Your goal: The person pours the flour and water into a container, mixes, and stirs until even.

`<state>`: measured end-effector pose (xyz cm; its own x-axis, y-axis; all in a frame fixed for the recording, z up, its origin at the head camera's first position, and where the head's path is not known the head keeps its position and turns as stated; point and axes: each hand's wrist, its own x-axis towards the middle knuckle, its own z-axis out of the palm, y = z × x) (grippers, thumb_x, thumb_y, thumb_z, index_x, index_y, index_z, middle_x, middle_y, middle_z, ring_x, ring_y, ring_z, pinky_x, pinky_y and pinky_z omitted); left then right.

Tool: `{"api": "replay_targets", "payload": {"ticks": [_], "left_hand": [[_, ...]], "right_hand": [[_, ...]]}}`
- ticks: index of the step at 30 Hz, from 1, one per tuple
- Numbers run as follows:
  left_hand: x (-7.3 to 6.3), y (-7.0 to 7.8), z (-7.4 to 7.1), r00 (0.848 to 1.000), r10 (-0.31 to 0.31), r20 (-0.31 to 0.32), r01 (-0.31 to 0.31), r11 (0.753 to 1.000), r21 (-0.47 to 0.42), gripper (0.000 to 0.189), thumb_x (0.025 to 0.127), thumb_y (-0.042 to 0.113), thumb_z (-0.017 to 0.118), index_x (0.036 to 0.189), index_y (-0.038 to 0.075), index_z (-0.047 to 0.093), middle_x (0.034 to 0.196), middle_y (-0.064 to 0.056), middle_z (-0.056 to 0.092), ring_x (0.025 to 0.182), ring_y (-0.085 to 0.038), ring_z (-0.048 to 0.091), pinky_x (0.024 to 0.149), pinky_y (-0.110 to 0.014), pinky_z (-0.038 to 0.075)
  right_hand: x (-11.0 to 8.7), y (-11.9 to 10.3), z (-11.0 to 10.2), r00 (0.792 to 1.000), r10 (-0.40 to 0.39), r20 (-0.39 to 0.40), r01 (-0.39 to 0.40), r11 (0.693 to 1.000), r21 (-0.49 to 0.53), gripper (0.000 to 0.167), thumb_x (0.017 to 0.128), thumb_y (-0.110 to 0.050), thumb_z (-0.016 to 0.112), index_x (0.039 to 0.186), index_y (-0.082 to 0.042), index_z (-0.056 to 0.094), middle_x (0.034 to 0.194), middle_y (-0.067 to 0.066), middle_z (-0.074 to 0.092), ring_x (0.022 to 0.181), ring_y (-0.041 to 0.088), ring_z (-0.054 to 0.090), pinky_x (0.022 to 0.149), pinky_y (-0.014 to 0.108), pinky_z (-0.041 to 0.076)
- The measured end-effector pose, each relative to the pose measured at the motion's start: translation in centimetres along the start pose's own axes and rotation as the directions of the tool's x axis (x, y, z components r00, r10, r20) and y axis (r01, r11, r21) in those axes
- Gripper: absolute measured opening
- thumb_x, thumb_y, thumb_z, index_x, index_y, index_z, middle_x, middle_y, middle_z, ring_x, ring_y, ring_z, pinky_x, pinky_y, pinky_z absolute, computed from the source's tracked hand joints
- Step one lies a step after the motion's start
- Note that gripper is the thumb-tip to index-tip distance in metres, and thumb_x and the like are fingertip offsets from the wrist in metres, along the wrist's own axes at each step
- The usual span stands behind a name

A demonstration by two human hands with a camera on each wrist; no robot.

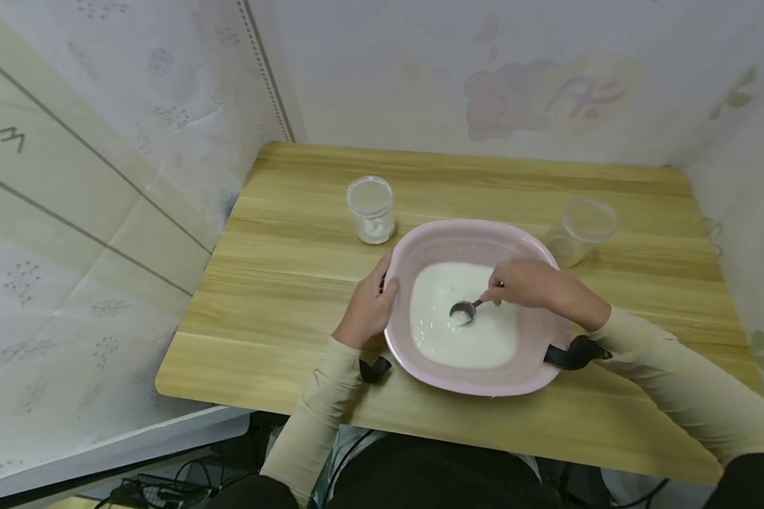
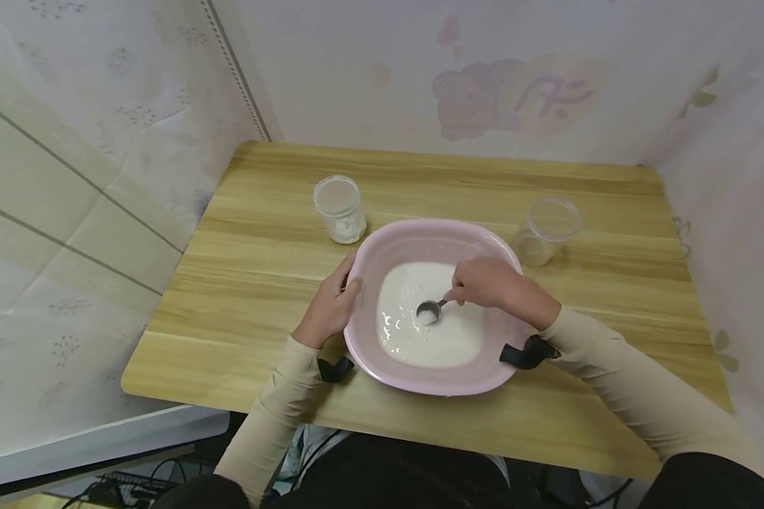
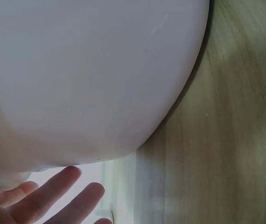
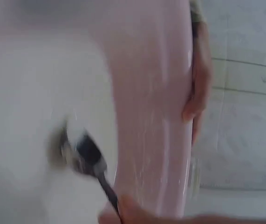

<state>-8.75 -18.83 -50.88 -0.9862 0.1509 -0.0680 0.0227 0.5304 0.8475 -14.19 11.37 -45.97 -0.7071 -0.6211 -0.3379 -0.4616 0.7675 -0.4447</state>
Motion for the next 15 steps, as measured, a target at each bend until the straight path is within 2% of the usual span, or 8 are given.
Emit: {"api": "replay_targets", "payload": {"ticks": [2,5,7,8,10,12,15], "left_hand": [[0.1,0.0,0.0,1.0,0.013,0.001,-0.013,1.0,0.003,0.061,0.109,0.027,0.042,0.166,0.014,0.027,0.161,-0.016,0.047,0.117,-0.034,0.07,0.096,-0.045,0.06],[0.1,0.0,0.1,1.0,0.016,0.01,-0.016,1.0,0.007,0.061,0.109,0.028,0.042,0.166,0.014,0.027,0.161,-0.016,0.047,0.116,-0.034,0.07,0.095,-0.045,0.061],[0.0,0.0,0.2,1.0,0.009,0.021,-0.009,1.0,0.012,0.061,0.109,0.029,0.042,0.167,0.014,0.025,0.163,-0.015,0.044,0.118,-0.033,0.069,0.097,-0.044,0.06],[-0.1,0.0,0.2,1.0,0.004,0.027,-0.004,1.0,0.011,0.061,0.109,0.029,0.042,0.167,0.014,0.025,0.164,-0.015,0.044,0.119,-0.033,0.069,0.097,-0.044,0.06],[-0.1,0.0,0.1,1.0,-0.001,0.024,0.001,1.0,0.011,0.061,0.109,0.029,0.042,0.167,0.015,0.025,0.163,-0.015,0.045,0.119,-0.033,0.069,0.098,-0.045,0.06],[-0.2,0.0,0.0,1.0,0.002,0.016,-0.002,1.0,0.012,0.062,0.109,0.029,0.042,0.167,0.015,0.026,0.163,-0.016,0.045,0.12,-0.034,0.068,0.099,-0.046,0.059],[-0.3,0.1,-0.2,1.0,0.002,0.005,-0.002,1.0,0.01,0.062,0.108,0.029,0.042,0.166,0.015,0.028,0.161,-0.016,0.047,0.12,-0.034,0.068,0.1,-0.047,0.058]], "right_hand": [[0.4,-0.2,0.3,0.996,-0.004,-0.091,-0.001,0.998,-0.06,0.034,0.1,-0.029,0.068,0.071,-0.013,0.075,0.066,-0.001,0.067,0.053,0.008,0.041,0.055,0.026,0.037],[1.0,-0.3,0.1,0.97,0.031,-0.243,-0.084,0.974,-0.212,0.035,0.1,-0.027,0.069,0.068,-0.012,0.071,0.06,0.0,0.059,0.052,0.013,0.046,0.051,0.03,0.04],[1.2,-0.1,-0.2,0.96,0.079,-0.267,-0.148,0.958,-0.248,0.035,0.101,-0.026,0.068,0.069,-0.011,0.067,0.059,0.002,0.055,0.054,0.016,0.048,0.049,0.032,0.04],[1.3,-0.1,-0.4,0.961,0.088,-0.261,-0.155,0.956,-0.249,0.036,0.101,-0.025,0.066,0.069,-0.011,0.066,0.06,0.003,0.054,0.055,0.018,0.047,0.049,0.033,0.04],[1.5,-0.3,-0.4,0.972,0.063,-0.226,-0.112,0.97,-0.214,0.033,0.102,-0.023,0.064,0.072,-0.01,0.07,0.064,0.003,0.062,0.056,0.016,0.05,0.053,0.032,0.042],[1.7,-0.8,-0.1,0.988,0.018,-0.154,-0.038,0.991,-0.131,0.032,0.103,-0.024,0.064,0.077,-0.01,0.075,0.071,0.003,0.071,0.058,0.012,0.053,0.057,0.03,0.043],[1.5,-1.8,0.5,0.998,-0.056,-0.016,0.055,0.998,-0.016,0.03,0.102,-0.026,0.065,0.083,-0.011,0.081,0.084,0.003,0.079,0.063,0.008,0.056,0.062,0.027,0.046]]}}
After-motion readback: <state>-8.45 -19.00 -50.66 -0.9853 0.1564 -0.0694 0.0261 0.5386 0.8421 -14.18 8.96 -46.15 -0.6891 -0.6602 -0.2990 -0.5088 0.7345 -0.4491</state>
